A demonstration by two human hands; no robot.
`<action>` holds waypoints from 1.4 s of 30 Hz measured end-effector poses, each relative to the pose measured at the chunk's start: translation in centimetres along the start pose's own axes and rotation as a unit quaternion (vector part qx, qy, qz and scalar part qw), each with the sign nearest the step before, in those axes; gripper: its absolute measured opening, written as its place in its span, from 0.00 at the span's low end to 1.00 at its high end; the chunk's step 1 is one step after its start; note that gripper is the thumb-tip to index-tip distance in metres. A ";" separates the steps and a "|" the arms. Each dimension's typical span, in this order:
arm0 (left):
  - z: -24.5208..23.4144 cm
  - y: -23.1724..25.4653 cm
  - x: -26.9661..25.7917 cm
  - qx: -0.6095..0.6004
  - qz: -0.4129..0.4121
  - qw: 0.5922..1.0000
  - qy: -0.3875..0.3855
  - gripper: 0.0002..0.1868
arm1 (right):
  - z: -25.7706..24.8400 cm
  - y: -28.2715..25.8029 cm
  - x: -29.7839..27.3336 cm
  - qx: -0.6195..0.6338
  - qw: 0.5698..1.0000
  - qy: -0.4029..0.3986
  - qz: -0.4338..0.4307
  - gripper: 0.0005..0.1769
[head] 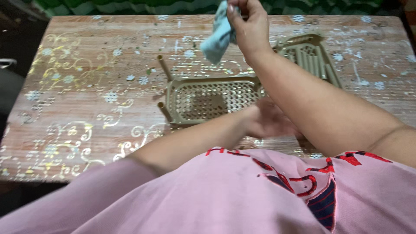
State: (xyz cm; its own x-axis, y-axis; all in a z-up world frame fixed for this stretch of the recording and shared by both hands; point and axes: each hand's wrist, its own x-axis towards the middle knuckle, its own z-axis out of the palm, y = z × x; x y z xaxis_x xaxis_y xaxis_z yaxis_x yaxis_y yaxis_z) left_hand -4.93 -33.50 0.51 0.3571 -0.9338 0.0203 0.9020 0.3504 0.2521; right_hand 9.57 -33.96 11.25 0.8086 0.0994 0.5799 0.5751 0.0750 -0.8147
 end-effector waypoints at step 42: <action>-6.7 8.3 -3.7 0.272 0.254 0.801 0.470 0.14 | -31.0 6.9 -14.3 -0.527 0.804 0.048 0.270 0.16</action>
State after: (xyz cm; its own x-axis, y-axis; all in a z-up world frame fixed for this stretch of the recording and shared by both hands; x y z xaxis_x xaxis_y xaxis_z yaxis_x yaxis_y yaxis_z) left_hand 2.90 -26.66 -4.00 0.8992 -0.1254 -0.4192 0.4357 0.3458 0.8310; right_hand 5.84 -65.61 -2.73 0.9529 -0.2453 0.1785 -0.1179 -0.8415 -0.5272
